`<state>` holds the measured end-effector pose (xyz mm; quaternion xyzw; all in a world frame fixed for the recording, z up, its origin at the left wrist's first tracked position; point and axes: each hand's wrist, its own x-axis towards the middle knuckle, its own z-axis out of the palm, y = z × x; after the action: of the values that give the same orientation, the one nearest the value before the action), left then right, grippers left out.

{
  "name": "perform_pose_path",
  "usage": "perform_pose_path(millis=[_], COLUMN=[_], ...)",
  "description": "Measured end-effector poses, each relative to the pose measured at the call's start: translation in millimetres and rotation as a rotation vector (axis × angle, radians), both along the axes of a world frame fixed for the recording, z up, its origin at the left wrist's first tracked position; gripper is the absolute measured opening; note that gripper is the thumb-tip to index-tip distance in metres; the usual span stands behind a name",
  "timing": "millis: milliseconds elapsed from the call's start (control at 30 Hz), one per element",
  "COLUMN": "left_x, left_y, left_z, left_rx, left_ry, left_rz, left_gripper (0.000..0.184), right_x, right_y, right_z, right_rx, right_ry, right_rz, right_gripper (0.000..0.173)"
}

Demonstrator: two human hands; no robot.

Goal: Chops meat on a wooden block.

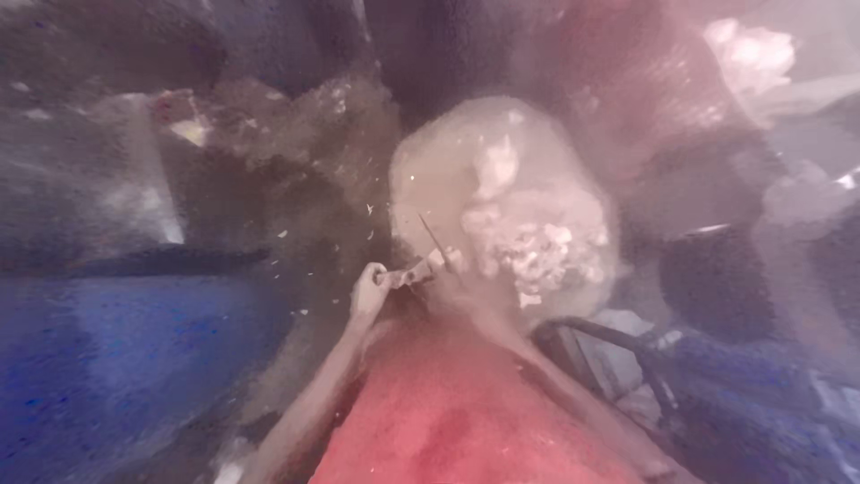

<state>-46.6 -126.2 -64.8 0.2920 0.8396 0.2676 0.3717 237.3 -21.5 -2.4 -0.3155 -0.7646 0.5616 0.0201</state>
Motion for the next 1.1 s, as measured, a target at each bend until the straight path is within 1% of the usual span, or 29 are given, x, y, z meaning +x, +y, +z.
perform_pose_path(millis=[33, 67, 100, 167, 200, 233, 267, 300, 367, 433, 500, 567, 633, 667, 733, 767, 800, 833, 900, 933, 967, 1000, 1033, 1067, 1100], left_x=[-3.8, -5.8, -6.6, -1.9, 0.3, 0.9, 1.0, 1.9, 6.0, 7.3, 12.4, 14.9, 19.6, 21.5, 25.1, 25.9, 26.4, 27.9, 23.3, 25.0, 25.3, 25.3, 27.6, 30.0, 30.7], left_y=[-2.4, -4.8, -4.4, -7.7, -8.3, -8.9, -10.7, -11.7, -17.4, -23.4, -37.8, -38.6, -34.5, -28.5, -12.6, -2.3, 6.0, 12.2, 30.6, 30.8, 32.3, 33.4, 30.8, 26.9, 26.4], left_z=[-4.5, -7.2, -8.5, -6.6, -7.1, -8.0, -9.3, -10.5, -8.2, -2.3, -2.4, -0.8, 3.4, 7.4, 17.9, 23.3, 26.8, 25.6, 14.4, 11.2, 11.1, 14.4, 16.5, 15.7, 14.7], left_rx=[0.004, 0.005, 0.014, 0.040, 0.046, 0.049, 0.057, 0.079, 0.109, 0.123, 0.148, 0.154, 0.155, 0.179, 0.272, 0.303, 0.291, 0.237, 0.112, 0.058, 0.004, -0.029, -0.025, -0.006, -0.002], left_ry=[-0.030, -0.068, -0.112, -0.175, -0.182, -0.186, -0.197, -0.215, -0.295, -0.370, -0.424, -0.458, -0.479, -0.502, -0.578, -0.580, -0.527, -0.418, -0.144, -0.051, -0.003, -0.010, -0.034, -0.050, -0.056], left_rz=[0.034, 0.049, 0.059, 0.072, 0.065, 0.052, 0.038, 0.033, 0.039, 0.050, 0.051, 0.047, 0.059, 0.070, 0.094, 0.097, 0.083, 0.048, -0.074, -0.110, -0.122, -0.115, -0.094, -0.074, -0.062], left_gripper=[0.030, 0.031, 0.032, 0.031, 0.030, 0.030, 0.030, 0.030, 0.032, 0.032, 0.032, 0.031, 0.030, 0.028, 0.023, 0.022, 0.023, 0.026, 0.032, 0.034, 0.036, 0.037, 0.037, 0.037, 0.037], right_x=[4.2, 5.5, 2.4, -7.0, -9.9, -11.9, -12.6, -11.3, -5.5, -7.1, -7.2, -7.8, -2.5, 2.3, 10.8, 11.3, 10.7, 9.1, -5.7, -12.3, -20.3, -28.0, -32.1, -32.9, -32.8], right_y=[7.4, 11.6, 15.3, 8.0, 3.6, -0.2, -4.5, -5.1, 2.7, 7.5, -5.4, -10.1, -13.5, -11.0, -5.7, -2.0, -1.5, -4.6, 4.8, 3.6, 3.5, 1.4, -4.0, -11.1, -16.6], right_z=[-5.8, -7.8, -1.9, 25.3, 33.0, 32.2, 23.9, 12.1, -7.6, -7.1, 2.2, 4.4, -8.6, -19.8, -31.8, -30.6, -25.4, -15.3, 16.9, 33.3, 45.3, 51.2, 47.6, 34.0, 15.6], right_rx=[-0.009, -0.013, -0.012, -0.085, -0.098, -0.082, -0.062, -0.047, -0.069, -0.054, -0.081, -0.090, -0.188, -0.254, -0.337, -0.322, -0.278, -0.232, -0.122, -0.069, -0.014, 0.023, 0.026, 0.013, -0.034], right_ry=[-0.077, -0.098, -0.099, -0.035, 0.020, 0.080, 0.144, 0.158, 0.044, -0.021, 0.048, 0.159, 0.215, 0.173, 0.057, 0.035, 0.035, 0.035, 0.079, 0.149, 0.242, 0.342, 0.420, 0.441, 0.401], right_rz=[0.024, 0.026, 0.021, 0.023, 0.052, 0.081, 0.090, 0.103, 0.136, 0.120, 0.101, 0.100, 0.104, 0.106, 0.037, -0.002, -0.029, -0.067, -0.109, -0.121, -0.132, -0.148, -0.148, -0.136, -0.115], right_gripper=[0.040, 0.038, 0.037, 0.037, 0.037, 0.036, 0.035, 0.035, 0.039, 0.038, 0.034, 0.032, 0.032, 0.033, 0.034, 0.035, 0.036, 0.036, 0.036, 0.036, 0.035, 0.033, 0.031, 0.030, 0.031])
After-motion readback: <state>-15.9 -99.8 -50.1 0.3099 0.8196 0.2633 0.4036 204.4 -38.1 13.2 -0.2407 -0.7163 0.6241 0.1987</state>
